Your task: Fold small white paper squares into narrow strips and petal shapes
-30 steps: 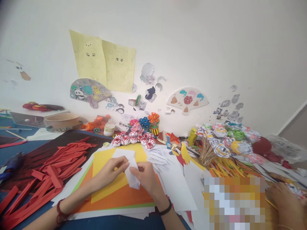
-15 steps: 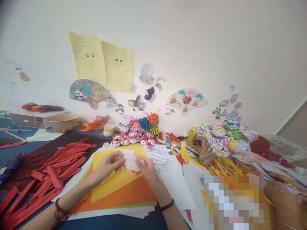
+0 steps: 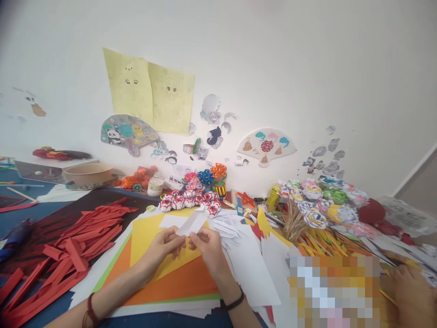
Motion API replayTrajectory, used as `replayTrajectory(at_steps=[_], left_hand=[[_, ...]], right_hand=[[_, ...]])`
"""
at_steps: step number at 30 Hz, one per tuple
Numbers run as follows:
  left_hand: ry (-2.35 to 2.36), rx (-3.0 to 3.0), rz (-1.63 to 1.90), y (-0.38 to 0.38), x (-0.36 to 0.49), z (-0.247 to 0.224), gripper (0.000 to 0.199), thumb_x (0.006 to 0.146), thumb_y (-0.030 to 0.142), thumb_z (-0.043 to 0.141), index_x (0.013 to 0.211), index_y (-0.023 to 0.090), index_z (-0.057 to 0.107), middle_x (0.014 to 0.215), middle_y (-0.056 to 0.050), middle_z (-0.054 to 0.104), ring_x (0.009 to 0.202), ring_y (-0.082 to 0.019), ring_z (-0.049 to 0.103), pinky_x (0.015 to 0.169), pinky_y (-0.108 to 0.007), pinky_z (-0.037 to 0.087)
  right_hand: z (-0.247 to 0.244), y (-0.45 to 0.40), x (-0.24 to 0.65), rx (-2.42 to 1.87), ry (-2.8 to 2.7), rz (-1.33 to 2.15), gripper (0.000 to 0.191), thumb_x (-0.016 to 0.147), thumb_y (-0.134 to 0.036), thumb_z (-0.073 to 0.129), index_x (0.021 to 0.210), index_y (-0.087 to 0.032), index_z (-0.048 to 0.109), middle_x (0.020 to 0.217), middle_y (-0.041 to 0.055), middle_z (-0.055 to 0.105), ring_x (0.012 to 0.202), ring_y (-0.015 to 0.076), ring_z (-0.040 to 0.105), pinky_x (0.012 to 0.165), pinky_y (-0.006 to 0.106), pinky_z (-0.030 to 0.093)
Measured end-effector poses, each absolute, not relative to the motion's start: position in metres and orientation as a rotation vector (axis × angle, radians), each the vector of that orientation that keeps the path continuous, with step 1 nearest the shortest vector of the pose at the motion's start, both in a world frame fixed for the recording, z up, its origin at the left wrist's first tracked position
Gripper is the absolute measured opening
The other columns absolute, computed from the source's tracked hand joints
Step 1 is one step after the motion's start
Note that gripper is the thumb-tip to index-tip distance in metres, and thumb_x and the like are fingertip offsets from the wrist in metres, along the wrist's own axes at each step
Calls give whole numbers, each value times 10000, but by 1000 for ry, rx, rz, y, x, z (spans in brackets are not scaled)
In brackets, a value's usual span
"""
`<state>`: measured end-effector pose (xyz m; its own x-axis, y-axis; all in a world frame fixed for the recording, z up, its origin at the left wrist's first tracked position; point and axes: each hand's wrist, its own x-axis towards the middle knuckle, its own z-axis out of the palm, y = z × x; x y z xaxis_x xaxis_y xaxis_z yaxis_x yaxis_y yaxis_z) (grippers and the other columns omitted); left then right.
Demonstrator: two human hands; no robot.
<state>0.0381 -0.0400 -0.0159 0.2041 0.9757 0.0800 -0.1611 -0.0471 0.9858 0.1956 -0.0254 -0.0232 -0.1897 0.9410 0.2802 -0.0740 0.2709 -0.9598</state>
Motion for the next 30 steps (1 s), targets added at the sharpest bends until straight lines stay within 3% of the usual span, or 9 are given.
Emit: replayTrajectory(at_steps=[8,14,19,21,23,25,30], left_hand=[[1004,1405,1082,-38,35,-17,345,755,476,654,760,152,537,596,21,577,465,-81,479,457,-194,350],[970,1409,1050,-40,36,-14,339,793,484,608,772,160,510,619,12,578,488,-90,483,481,-206,352],[1148,1954,1066,-37,21,-11,308,806,320,616,1059,190,498,887,-17,641,602,-116,539,585,-239,406],[1211,2275,1153,-36,11,-9,308,888,256,506,1192,230,463,977,-25,637,693,-136,563,677,-268,420],[1109,2675,1057,-36,4,-5,230,948,240,425,1143,246,547,958,-40,644,773,-165,574,701,-279,397],[994,2959,961,-38,-1,1,279,975,181,358,1040,246,621,942,-47,647,743,-155,559,686,-281,362],[928,3021,954,-42,0,9,344,983,162,332,998,245,665,909,-50,617,708,-142,494,667,-290,321]], right_hand=[[-17,-28,198,-911,-1437,1125,334,790,-419,688,620,-132,658,596,40,647,530,137,590,567,251,467],[-14,-28,199,-888,-1461,1187,319,784,-424,690,658,-131,688,599,38,658,549,137,595,582,246,466],[-15,-22,204,-943,-1407,1227,334,744,-439,718,647,-121,689,590,43,660,511,130,580,555,247,452],[-16,-20,208,-959,-1408,1249,334,725,-436,732,624,-121,685,568,38,650,483,123,562,531,244,439],[-17,-20,211,-962,-1440,1271,336,715,-427,738,582,-125,674,534,29,632,458,117,540,509,241,422],[-17,-21,214,-963,-1473,1275,338,710,-416,742,542,-134,660,513,22,619,449,115,528,501,240,413],[-13,-23,215,-949,-1557,1255,338,727,-439,726,556,-150,686,529,21,633,479,127,547,528,246,433]])
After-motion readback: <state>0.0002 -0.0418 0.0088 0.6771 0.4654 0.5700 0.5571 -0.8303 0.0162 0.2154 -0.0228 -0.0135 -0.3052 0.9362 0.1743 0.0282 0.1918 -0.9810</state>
